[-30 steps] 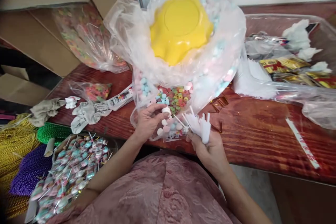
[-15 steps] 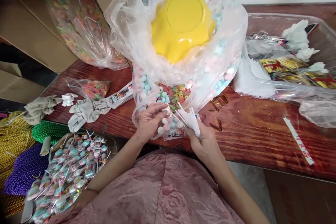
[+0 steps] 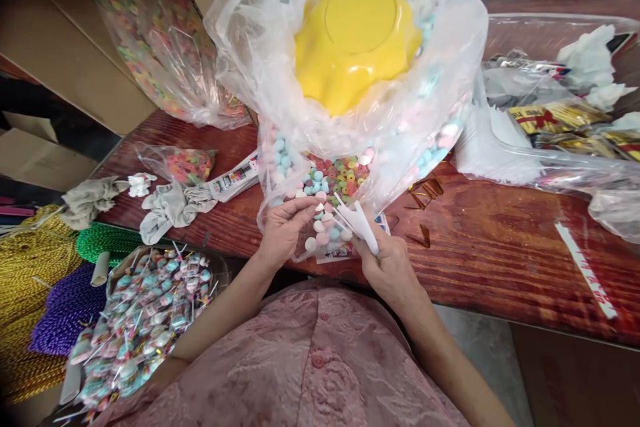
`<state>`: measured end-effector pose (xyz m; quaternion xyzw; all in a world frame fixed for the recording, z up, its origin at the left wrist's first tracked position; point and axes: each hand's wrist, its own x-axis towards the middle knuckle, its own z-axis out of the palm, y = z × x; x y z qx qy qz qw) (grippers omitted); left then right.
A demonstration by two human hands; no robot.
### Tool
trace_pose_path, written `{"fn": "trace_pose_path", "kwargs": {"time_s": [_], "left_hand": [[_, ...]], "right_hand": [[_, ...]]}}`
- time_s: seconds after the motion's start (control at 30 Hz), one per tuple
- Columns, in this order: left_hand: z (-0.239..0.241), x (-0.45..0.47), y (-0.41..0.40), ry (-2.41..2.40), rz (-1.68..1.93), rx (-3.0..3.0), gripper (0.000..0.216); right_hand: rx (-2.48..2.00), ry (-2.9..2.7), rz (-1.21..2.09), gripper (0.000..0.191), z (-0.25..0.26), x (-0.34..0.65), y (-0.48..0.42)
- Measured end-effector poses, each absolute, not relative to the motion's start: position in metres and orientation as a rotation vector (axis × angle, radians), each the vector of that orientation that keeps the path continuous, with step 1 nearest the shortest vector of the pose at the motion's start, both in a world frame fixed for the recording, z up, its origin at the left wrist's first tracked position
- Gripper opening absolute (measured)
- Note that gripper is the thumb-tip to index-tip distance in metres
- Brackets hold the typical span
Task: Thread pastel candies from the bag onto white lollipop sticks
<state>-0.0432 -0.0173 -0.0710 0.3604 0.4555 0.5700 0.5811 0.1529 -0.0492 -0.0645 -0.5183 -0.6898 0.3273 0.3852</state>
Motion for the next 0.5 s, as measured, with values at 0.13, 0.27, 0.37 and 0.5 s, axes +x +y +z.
{"fn": "trace_pose_path", "kwargs": {"time_s": [0.13,0.27,0.37,0.5], "left_hand": [[-0.07,-0.042,-0.016,0.98,1.316,0.721,0.046],[-0.073,-0.038,-0.018,1.014,1.356,0.865,0.045],[-0.08,-0.035,-0.02,1.054,1.346,0.939,0.04],[-0.088,-0.036,-0.021,1.079,1.342,1.002,0.035]], "right_hand": [[-1.293,-1.774,0.848,0.018,-0.061,0.154,-0.055],[-1.317,-1.838,0.808,0.018,-0.063,0.152,-0.055],[-1.331,-1.874,0.783,0.02,-0.066,0.151,-0.054],[-1.373,-1.909,0.764,0.019,-0.071,0.151,-0.053]]}}
